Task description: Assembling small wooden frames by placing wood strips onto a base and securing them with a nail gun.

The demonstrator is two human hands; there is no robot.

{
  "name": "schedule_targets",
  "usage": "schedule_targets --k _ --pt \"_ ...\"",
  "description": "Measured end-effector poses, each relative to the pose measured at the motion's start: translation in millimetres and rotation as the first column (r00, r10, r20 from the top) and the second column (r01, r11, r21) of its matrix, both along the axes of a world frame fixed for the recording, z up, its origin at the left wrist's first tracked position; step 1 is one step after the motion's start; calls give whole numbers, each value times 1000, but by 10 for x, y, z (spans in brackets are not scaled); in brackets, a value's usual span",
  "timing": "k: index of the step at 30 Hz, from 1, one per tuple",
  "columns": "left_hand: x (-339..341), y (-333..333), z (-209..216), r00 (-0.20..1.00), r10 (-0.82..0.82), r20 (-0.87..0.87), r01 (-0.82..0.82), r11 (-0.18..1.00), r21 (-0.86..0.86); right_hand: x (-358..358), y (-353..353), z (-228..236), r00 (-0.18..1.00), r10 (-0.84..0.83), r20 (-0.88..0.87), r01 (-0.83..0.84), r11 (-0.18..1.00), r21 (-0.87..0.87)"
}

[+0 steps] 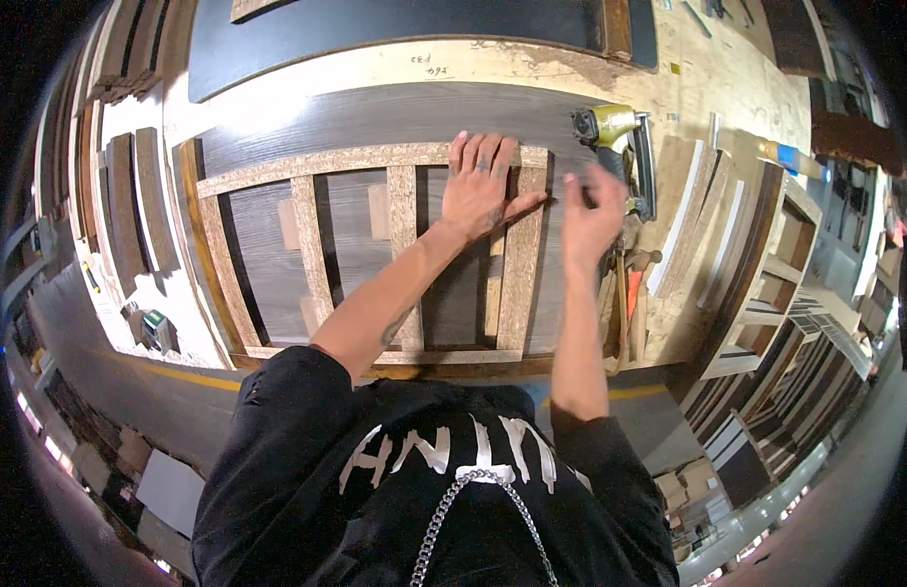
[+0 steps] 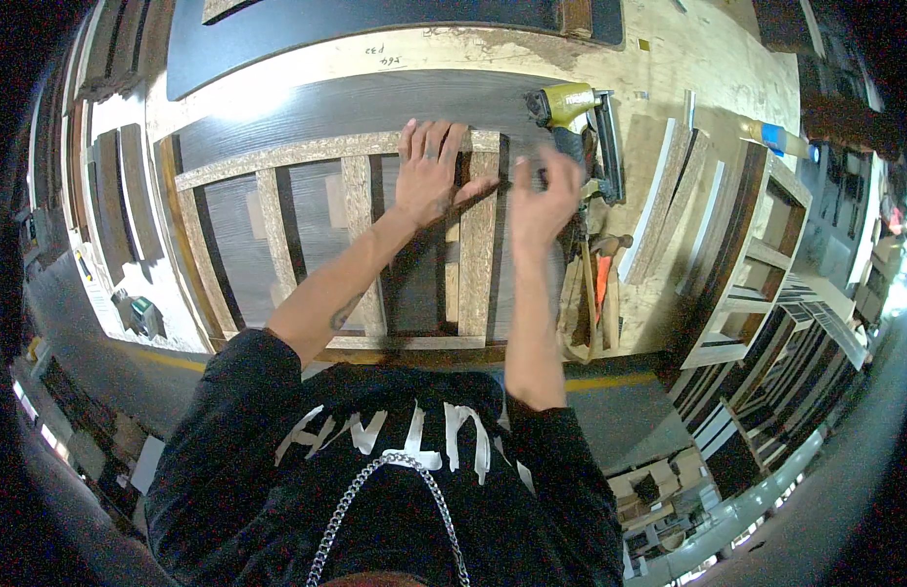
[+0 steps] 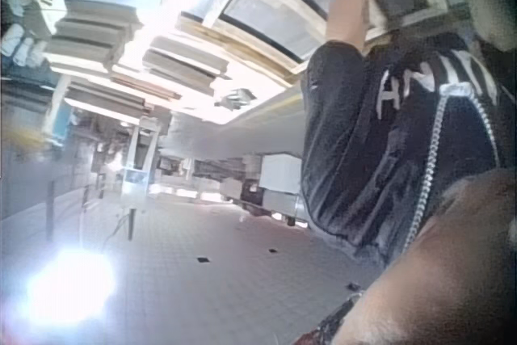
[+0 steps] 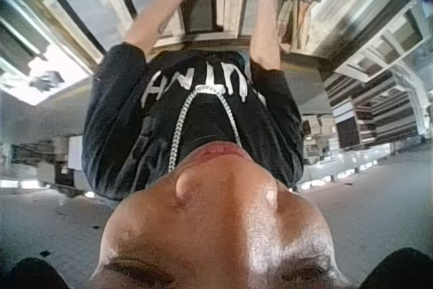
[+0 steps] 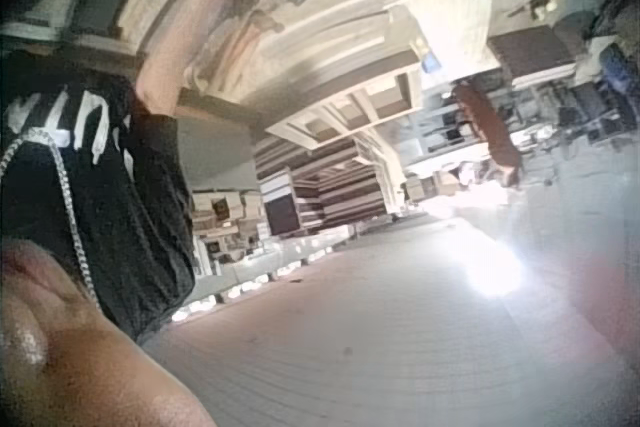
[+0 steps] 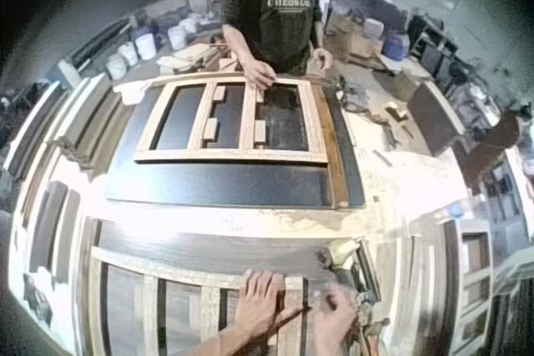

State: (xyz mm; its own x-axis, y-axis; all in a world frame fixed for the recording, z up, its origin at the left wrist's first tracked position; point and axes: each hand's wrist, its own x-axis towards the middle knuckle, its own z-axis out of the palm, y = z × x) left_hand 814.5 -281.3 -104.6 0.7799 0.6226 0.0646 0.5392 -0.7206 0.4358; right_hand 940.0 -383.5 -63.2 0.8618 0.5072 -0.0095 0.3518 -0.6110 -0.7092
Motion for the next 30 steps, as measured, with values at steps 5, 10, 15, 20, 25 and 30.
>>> schedule_targets --k 5,10,15,20,25,30 --pt "34 -15 -12 1000 0 29 0 1000 10 504 247 168 949 211 235 -60 851 -522" --pt "27 -29 -66 999 12 39 -14 999 38 881 272 8 977 214 16 -167 805 -569" --pt "-37 0 -64 999 -7 31 8 999 -44 1478 16 609 911 131 -391 -284 887 -365" --pt "-5 -11 -74 1000 -18 10 18 1000 -19 1341 -31 1231 843 218 -491 -440 804 -400" --pt "-24 -17 -102 998 4 60 -3 1000 -26 1048 20 881 610 688 -392 -792 539 -287" --pt "-6 -29 -116 996 -16 92 20 999 -46 963 104 695 524 808 -270 -846 457 -274"
